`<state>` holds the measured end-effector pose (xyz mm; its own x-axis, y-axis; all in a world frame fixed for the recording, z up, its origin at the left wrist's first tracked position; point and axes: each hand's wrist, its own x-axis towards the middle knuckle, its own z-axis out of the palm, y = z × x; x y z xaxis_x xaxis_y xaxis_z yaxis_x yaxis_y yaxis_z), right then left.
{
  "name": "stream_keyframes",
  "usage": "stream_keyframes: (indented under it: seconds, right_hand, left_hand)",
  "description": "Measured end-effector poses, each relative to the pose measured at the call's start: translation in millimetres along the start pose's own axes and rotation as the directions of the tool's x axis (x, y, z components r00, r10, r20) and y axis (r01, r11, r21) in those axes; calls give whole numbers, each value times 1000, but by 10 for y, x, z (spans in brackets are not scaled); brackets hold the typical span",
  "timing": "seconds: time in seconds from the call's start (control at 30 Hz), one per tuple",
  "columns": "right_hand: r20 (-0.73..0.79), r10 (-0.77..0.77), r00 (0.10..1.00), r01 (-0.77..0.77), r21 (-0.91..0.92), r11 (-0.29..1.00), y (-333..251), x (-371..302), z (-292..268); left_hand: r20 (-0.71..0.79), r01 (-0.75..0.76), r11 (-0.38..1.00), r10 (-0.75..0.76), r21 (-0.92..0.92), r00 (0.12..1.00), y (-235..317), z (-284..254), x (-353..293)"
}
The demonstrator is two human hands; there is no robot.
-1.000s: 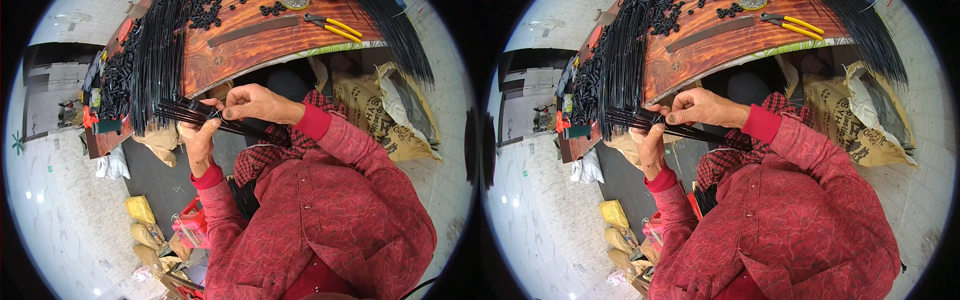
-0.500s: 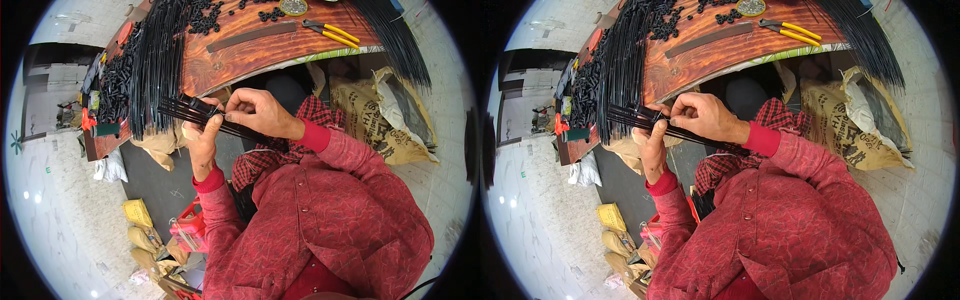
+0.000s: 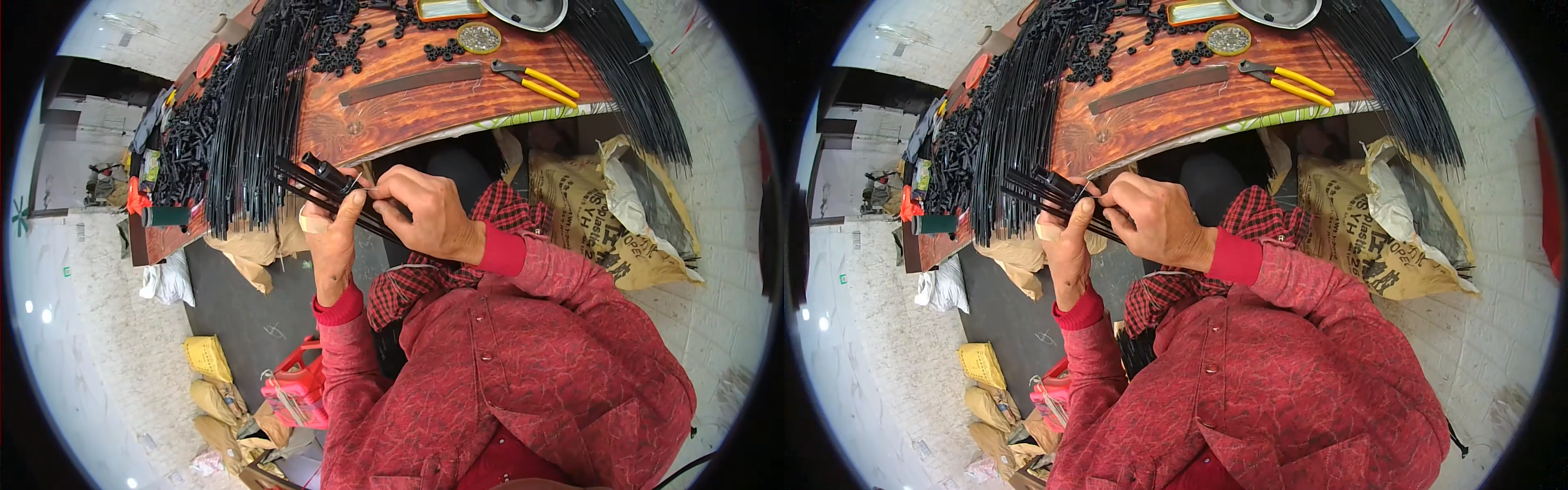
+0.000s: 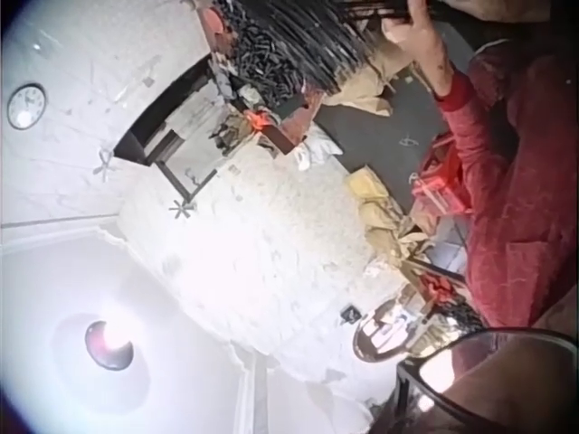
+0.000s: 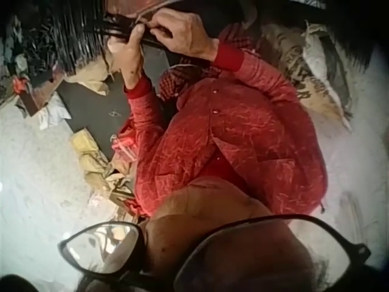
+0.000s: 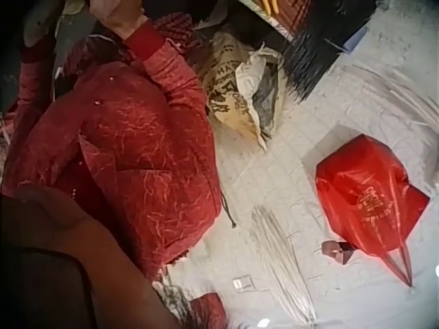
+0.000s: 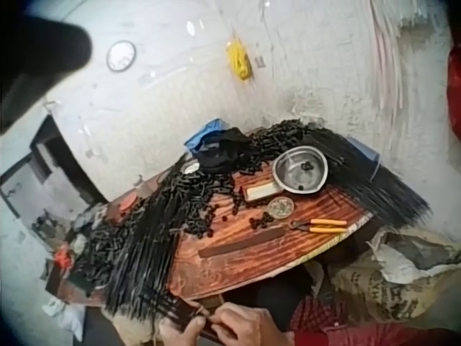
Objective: Assembling plastic clips onto rods and trimming excess material using pliers.
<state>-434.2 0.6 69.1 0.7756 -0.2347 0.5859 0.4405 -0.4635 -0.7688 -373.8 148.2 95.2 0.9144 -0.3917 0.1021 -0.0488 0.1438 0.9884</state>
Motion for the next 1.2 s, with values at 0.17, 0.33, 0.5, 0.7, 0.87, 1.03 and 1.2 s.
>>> stream_keyframes:
  seconds: [0.17, 0.33, 0.5, 0.7, 0.87, 1.03, 1.2]
  right_hand:
    - [151, 110, 982, -134, 162, 978, 71, 39, -159]
    - [96, 196, 976, -215, 265, 940, -38, 91, -139]
    - [151, 174, 973, -208, 251, 945, -40, 114, -182]
    - [138, 203, 969, -237, 318, 918, -48, 101, -126]
    - [264, 200, 944, -285, 341, 896, -1, 89, -179]
    - [316, 267, 910, -392, 456, 799, 13, 103, -218]
    - [361, 396, 844, -534, 501, 681, 99, 115, -252]
  left_hand:
    - [22, 5, 999, -6, 41, 1000, 14, -10, -27]
    - [30, 6, 998, -8, 59, 1000, 28, 8, -21]
    - [32, 11, 997, -13, 76, 999, 23, -5, -20]
    - [30, -26, 997, 24, 79, 999, -36, 0, -41]
    - [18, -18, 996, 17, 92, 1000, -31, -8, -37]
    - [41, 4, 998, -6, 57, 999, -11, -13, -28]
    - [87, 41, 998, -44, 38, 995, 28, -55, -10]
